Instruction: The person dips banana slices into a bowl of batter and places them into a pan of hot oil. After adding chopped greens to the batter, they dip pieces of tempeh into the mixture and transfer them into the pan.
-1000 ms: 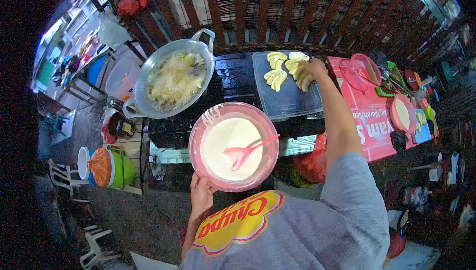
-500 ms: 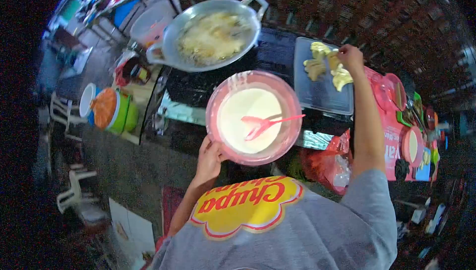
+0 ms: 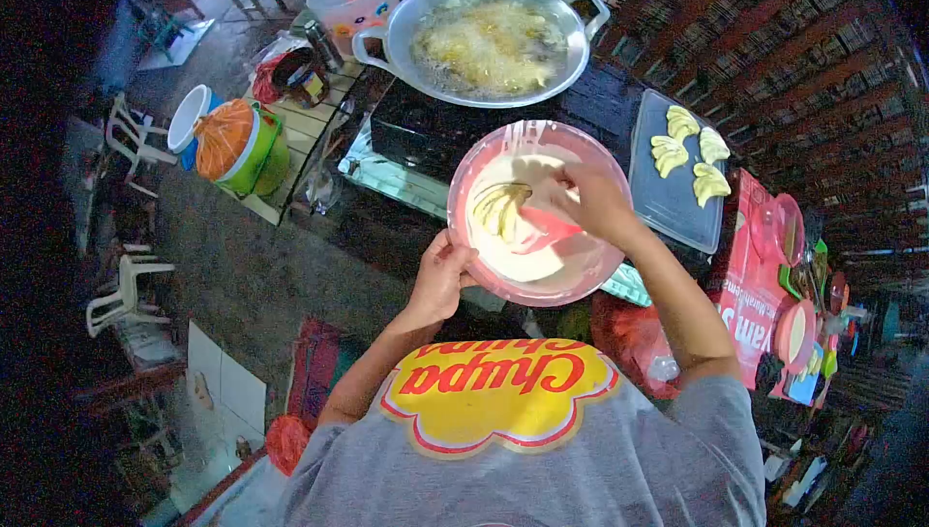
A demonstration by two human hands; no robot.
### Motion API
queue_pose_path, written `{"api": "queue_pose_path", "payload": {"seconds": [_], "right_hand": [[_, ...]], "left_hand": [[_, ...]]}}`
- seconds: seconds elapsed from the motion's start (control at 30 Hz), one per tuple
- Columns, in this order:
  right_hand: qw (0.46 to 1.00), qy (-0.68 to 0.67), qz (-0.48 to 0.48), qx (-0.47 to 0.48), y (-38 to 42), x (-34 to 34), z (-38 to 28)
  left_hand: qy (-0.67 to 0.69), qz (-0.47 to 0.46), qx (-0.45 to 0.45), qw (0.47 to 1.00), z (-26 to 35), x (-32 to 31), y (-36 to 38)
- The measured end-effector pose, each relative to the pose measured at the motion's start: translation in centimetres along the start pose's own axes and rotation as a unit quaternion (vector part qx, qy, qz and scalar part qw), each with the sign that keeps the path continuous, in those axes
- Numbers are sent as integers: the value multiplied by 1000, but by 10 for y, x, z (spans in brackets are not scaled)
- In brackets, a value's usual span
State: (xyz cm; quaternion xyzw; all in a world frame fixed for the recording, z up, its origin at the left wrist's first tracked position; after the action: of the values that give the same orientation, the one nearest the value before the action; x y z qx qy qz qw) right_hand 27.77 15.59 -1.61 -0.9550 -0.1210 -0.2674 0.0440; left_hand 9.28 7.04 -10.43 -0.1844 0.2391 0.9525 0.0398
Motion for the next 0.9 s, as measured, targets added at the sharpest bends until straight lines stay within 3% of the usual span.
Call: {"api": "queue_pose_path", "payload": {"seconds": [0.07, 0.1, 0.17, 0.2, 0.23, 0.33, 0.47, 0.53, 0.63, 0.77, 0.9], "right_hand": [[949, 273, -144, 65, 24, -6, -11], [949, 273, -146, 64, 29, -5, -10], [899, 358, -253, 6, 43, -10, 4], [937, 276, -211, 40, 46, -1, -7], [937, 277, -211, 39, 46, 8, -23], [862, 463, -204, 0, 42, 33, -47], [836, 512, -198, 11, 30, 25, -27], [898, 422, -122, 24, 18, 19, -48], [887, 443, -118, 58, 17, 26, -72], [830, 506, -235, 4, 39, 16, -54], [891, 424, -154, 55, 32, 3, -72]], "left_hand": [[1, 4, 11, 1000, 0, 2, 2], [2, 2, 7, 1000, 1, 2, 2], [3, -2, 5, 1000, 4, 4, 3], [0, -3, 10, 1000, 5, 3, 3], [-2, -3, 15, 1000, 6, 2, 3], [1, -9, 26, 1000, 7, 3, 3], [13, -18, 18, 1000, 9, 1, 2], [9, -21, 14, 1000, 7, 1, 1], [2, -17, 11, 1000, 10, 1, 3], [12, -12, 14, 1000, 10, 2, 3], [1, -14, 13, 1000, 10, 3, 3]]}}
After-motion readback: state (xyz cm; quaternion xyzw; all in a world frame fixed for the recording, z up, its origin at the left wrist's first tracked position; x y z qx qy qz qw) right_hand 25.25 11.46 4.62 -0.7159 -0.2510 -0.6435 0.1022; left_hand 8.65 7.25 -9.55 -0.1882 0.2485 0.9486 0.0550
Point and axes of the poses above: each hand's wrist, its own y-axis away from the middle knuckle, its own x-axis out of the back of the hand, z = x × y, the point moved 6 cm from there along -y, towards the middle knuckle, and after that the axes turned 13 degrees about -y, right-handed, at the moved point
